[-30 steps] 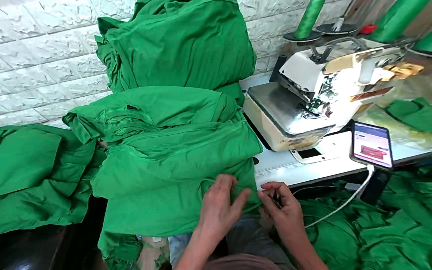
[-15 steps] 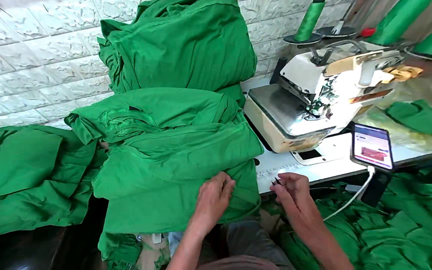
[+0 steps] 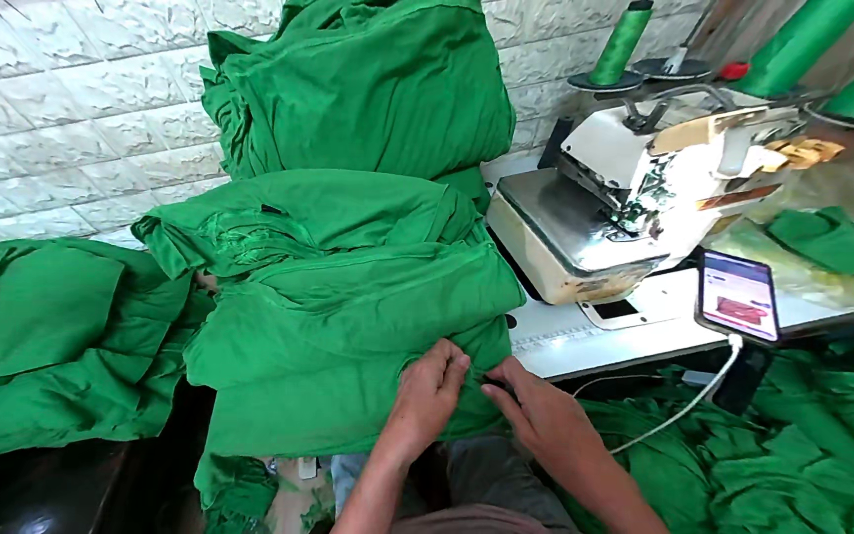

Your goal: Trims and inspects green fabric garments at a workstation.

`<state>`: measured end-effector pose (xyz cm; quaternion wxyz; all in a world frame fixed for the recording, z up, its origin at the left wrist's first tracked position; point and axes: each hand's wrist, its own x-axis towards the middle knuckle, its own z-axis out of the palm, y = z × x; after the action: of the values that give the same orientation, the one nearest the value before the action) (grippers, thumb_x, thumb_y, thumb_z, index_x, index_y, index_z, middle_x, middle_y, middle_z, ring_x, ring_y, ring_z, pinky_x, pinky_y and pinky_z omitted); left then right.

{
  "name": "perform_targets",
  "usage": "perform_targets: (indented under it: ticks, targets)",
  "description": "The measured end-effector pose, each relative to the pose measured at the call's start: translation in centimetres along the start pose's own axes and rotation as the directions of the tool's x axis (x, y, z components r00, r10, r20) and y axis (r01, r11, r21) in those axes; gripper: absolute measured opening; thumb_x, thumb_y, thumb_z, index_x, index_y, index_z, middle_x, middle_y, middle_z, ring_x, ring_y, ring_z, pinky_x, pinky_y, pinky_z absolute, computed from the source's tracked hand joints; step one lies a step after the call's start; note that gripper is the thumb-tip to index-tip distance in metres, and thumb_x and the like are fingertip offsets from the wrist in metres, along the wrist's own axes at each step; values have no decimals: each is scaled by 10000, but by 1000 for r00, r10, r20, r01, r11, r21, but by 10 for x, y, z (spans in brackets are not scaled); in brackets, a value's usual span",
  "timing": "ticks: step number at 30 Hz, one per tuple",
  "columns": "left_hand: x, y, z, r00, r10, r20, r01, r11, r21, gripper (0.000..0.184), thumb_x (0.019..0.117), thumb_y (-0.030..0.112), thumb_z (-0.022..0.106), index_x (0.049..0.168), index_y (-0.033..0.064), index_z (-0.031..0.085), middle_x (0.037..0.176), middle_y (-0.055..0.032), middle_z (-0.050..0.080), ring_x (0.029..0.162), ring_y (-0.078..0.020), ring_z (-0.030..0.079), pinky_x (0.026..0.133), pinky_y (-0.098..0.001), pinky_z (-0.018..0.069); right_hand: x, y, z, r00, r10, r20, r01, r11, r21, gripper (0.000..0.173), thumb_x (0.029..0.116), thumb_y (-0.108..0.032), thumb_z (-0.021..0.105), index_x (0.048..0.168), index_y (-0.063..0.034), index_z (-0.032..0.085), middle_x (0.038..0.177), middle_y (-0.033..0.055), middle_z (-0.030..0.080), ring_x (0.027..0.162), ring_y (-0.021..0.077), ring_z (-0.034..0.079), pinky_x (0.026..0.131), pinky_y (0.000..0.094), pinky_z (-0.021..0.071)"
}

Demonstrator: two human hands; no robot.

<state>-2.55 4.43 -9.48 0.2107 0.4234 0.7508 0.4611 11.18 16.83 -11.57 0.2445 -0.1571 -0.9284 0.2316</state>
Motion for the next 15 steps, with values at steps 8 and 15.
perform_targets:
  ticks: [8, 15]
  targets:
    - [-14, -8, 4, 981, 150, -125, -166, 977, -131, 246, 1091, 174, 411, 1057, 0, 582, 814, -25, 595, 710, -78, 597, 668, -240, 525, 1, 12, 0, 999, 32, 37, -38, 988, 147, 278, 1043, -303, 510, 1072, -67, 655, 803, 45, 690, 682, 193, 691, 600, 403, 583]
    - [-93, -37, -21, 904, -133, 406, 80, 986, 145, 260, 1040, 209, 563, 1039, -27, 673, 839, -158, 680, 733, -258, 674, 712, -444, 566, -16, 36, -2, 980, 172, -98, -100, 855, 509, 348, 985, -317, 622, 1157, -14, 619, 913, -20, 691, 755, -21, 626, 659, 166, 538]
